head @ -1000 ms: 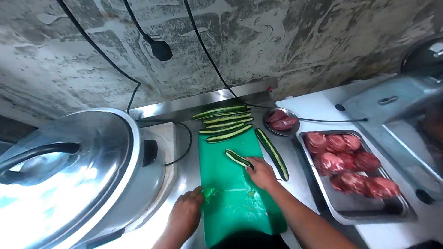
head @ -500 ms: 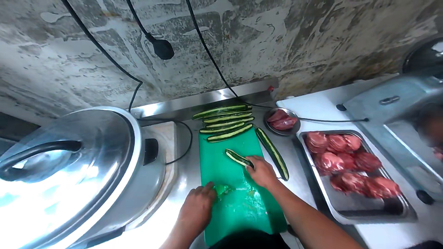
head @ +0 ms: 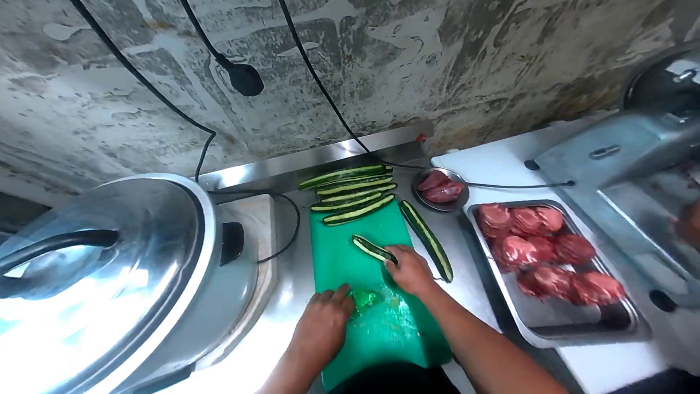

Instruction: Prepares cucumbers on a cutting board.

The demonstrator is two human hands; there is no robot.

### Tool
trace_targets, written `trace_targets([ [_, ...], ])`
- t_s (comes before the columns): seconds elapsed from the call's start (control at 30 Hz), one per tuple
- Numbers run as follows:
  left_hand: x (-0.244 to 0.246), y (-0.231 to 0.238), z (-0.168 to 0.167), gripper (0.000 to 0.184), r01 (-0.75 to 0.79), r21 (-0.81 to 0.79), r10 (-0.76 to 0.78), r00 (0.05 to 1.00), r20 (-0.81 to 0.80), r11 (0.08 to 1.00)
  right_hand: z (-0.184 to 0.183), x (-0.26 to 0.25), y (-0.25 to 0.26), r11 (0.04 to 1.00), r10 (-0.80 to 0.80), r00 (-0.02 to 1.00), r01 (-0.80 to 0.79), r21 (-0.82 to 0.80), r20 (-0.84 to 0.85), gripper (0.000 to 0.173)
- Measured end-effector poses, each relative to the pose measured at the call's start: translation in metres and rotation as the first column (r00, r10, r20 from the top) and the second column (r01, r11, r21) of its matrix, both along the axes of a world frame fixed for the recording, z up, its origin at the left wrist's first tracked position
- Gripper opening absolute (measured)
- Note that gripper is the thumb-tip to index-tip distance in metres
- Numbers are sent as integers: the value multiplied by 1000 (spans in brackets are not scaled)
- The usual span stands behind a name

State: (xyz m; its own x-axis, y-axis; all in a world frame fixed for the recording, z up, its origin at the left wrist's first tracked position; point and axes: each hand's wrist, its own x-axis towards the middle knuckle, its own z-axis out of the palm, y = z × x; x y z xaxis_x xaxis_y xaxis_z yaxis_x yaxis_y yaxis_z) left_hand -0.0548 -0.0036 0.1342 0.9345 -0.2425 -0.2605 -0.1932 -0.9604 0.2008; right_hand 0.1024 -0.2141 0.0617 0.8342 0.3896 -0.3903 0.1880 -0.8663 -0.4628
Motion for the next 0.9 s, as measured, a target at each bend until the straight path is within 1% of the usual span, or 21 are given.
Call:
trace_targets([
  [0.13,-17,23,-5,17,-68,57,66,997,26,996,-1,0,0,1000,-2,1000,2,0,7,44],
  [0.27,-31,44,-4,18,-121,136,124,992,-10,983,-2,0,1,1000,3,1000,-3,-8,14,44],
  [0.4,-36,52,-7,17,-107,167,106,994,11,980,-3,0,1,1000,0,1000,1,-7,26,43],
  [0.53,-25,32,-2,16,-64,132,66,998,-15,989,-1,-1,1,1000,3,1000,-2,-14,29,43],
  [0.63,-12,9,2,17,6,69,-4,1000,-27,998,-1,-2,1,1000,-8,1000,8,-8,24,42],
  [0.77,3,-20,8,18,70,30,-70,997,-22,997,-2,-1,0,1000,-9,1000,9,15,28,42],
  [0.9,7,-28,9,18,99,23,-98,995,-24,995,-1,-1,-1,1000,-14,1000,13,19,21,42],
])
